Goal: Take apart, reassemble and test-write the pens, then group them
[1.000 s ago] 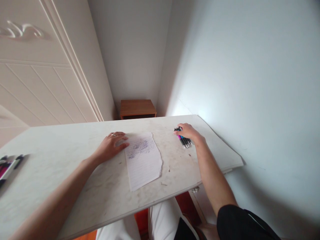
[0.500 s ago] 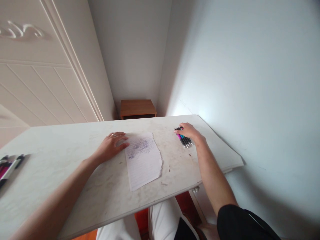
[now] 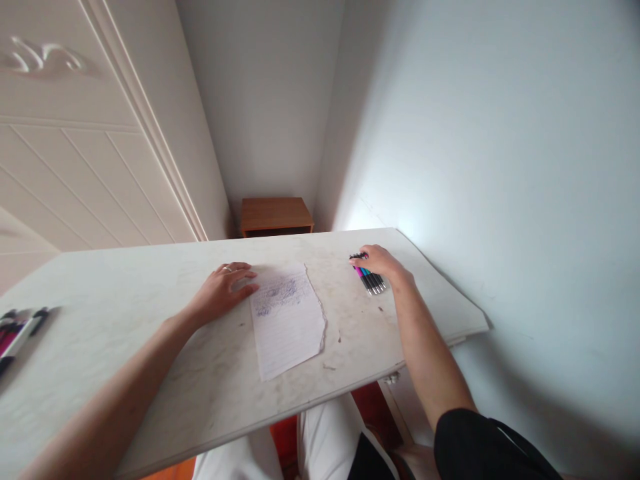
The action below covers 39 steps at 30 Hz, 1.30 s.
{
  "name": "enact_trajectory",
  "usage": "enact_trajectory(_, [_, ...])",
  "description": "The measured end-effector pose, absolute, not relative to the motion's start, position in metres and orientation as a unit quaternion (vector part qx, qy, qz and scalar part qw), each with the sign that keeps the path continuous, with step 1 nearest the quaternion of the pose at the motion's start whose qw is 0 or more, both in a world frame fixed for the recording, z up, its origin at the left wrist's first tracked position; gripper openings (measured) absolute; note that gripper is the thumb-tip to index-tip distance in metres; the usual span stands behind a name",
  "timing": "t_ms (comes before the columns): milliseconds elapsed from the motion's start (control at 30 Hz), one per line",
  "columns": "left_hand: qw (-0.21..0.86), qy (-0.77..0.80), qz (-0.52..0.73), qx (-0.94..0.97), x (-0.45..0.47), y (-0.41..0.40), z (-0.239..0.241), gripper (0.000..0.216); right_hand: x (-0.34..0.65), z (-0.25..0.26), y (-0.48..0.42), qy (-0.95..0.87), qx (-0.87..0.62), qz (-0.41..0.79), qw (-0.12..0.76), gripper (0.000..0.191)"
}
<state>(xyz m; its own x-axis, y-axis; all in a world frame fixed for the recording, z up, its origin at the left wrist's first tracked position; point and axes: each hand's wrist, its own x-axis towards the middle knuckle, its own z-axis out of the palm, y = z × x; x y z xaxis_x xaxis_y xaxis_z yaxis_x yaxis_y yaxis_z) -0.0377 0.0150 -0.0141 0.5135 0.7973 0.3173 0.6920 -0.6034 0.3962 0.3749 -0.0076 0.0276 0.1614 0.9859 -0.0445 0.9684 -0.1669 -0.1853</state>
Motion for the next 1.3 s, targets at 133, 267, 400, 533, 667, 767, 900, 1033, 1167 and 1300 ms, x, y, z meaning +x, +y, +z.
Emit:
enact_trajectory(133, [0.111, 0.433, 0.238, 0.862, -0.038, 0.015, -0.014, 0.062, 0.376, 0.028, -0.008, -0.638, -0.765, 0.06, 0.068, 0.049])
enact_trajectory(267, [0.111, 0.433, 0.243, 0.861, -0.038, 0.016, -0.015, 0.059, 0.375, 0.031, -0.008, -0.634, -0.768, 0.073, 0.056, 0.046])
enact_trajectory(400, [0.114, 0.43, 0.243, 0.862, -0.038, 0.016, -0.016, 0.06, 0.373, 0.033, -0.01, -0.633, -0.768, 0.086, 0.057, 0.041])
enact_trajectory(533, [0.113, 0.43, 0.238, 0.863, -0.038, 0.015, -0.015, 0.061, 0.374, 0.032, -0.01, -0.627, -0.772, 0.08, 0.06, 0.05])
enact_trajectory(667, [0.115, 0.433, 0.24, 0.861, -0.037, 0.015, -0.014, 0.06, 0.378, 0.027, -0.007, -0.619, -0.778, 0.078, 0.074, 0.066])
enact_trajectory(767, [0.116, 0.436, 0.242, 0.859, -0.037, 0.014, -0.013, 0.061, 0.379, 0.026, -0.007, -0.605, -0.787, 0.085, 0.085, 0.064])
enact_trajectory(900, [0.115, 0.431, 0.239, 0.863, -0.038, 0.014, -0.012, 0.06, 0.377, 0.034, -0.009, -0.546, -0.82, 0.056, 0.161, 0.048])
enact_trajectory(1033, [0.122, 0.423, 0.238, 0.866, -0.039, 0.015, -0.011, 0.06, 0.372, 0.045, -0.012, -0.532, -0.797, 0.007, 0.286, 0.029])
enact_trajectory(1167, [0.129, 0.42, 0.239, 0.866, -0.039, 0.015, -0.01, 0.057, 0.358, 0.049, -0.013, -0.582, -0.735, -0.001, 0.348, 0.03])
enact_trajectory(1300, [0.138, 0.425, 0.245, 0.86, -0.038, 0.012, -0.009, 0.052, 0.331, 0.045, -0.016, -0.648, -0.653, 0.023, 0.391, 0.031])
